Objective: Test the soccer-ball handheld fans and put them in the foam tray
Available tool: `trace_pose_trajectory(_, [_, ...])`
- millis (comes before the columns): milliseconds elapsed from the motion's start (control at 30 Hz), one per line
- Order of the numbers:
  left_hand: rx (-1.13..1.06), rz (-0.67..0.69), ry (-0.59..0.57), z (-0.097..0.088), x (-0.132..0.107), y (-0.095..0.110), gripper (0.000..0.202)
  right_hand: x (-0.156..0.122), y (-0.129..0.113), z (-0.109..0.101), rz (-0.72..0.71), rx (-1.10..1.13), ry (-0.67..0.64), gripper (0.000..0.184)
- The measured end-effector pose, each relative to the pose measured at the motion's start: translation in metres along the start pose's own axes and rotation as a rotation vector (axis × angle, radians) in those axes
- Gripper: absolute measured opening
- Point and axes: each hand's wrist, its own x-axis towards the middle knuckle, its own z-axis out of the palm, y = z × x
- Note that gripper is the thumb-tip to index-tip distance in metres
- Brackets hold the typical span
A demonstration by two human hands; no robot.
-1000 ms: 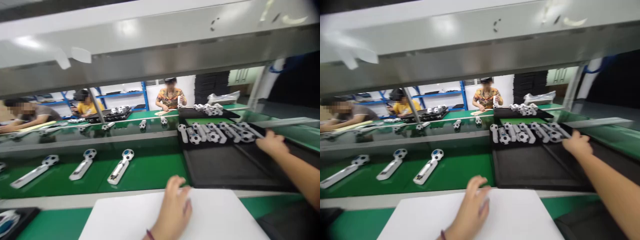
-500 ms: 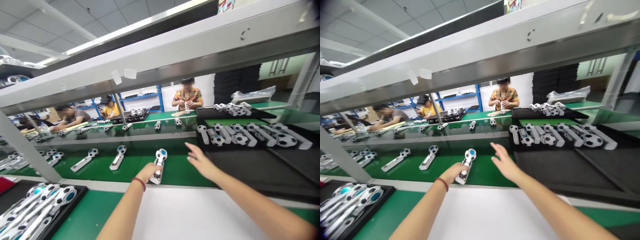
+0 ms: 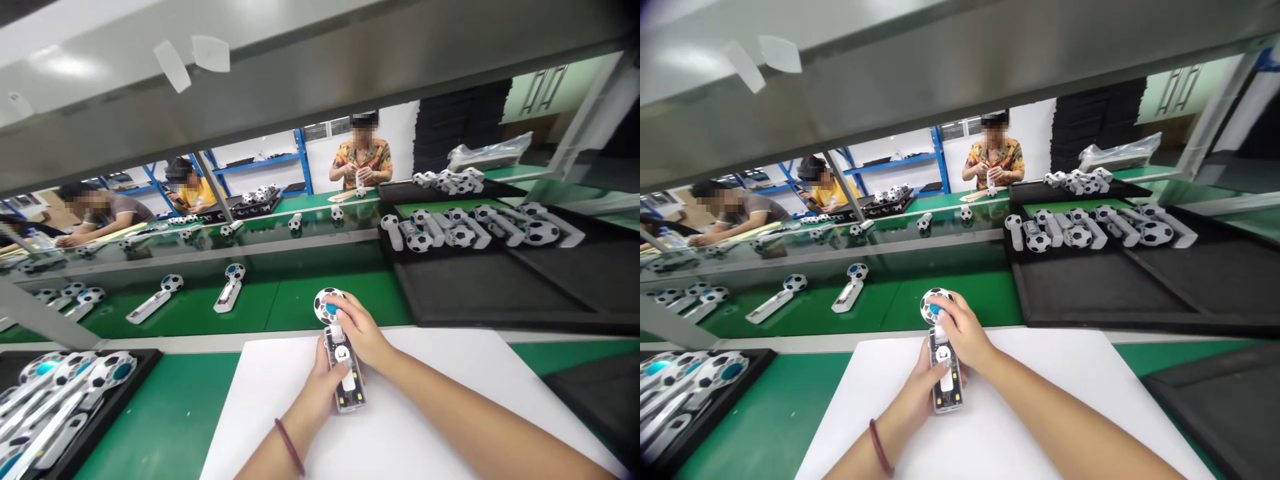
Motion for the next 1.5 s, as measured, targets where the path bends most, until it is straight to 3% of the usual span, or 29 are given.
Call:
trace_pose_trajectory(233, [-0.066,-0.029,-0.085,-0.0009,-0.0003,0.0023,0.068,-0.0033,0.0021,-0.0033,-0.013,-0.019,-0.03,0.032])
trace_pose_trajectory(567, [-0.004,-0.01,-0.131,-0.007,0.0014,-0.0022,0.08,-0.0074,0.0025,-0.0001,0.026,-0.04,-0.013,0.036])
trace_pose_trajectory(1133, [-0.026,-0.08,-0.052,-0.0014,-0.0005,0.0043,0.075,-0.0084,0.0047,0.0034,0.004,-0.072,0.039,0.044])
trace_pose_trajectory(1500, [-0.056,-0.086,-0.1,-0.0021,-0.0009,0.006,0.083,-0.0088,0.0026,0.0022,0.014,-0.076,0.035,0.044])
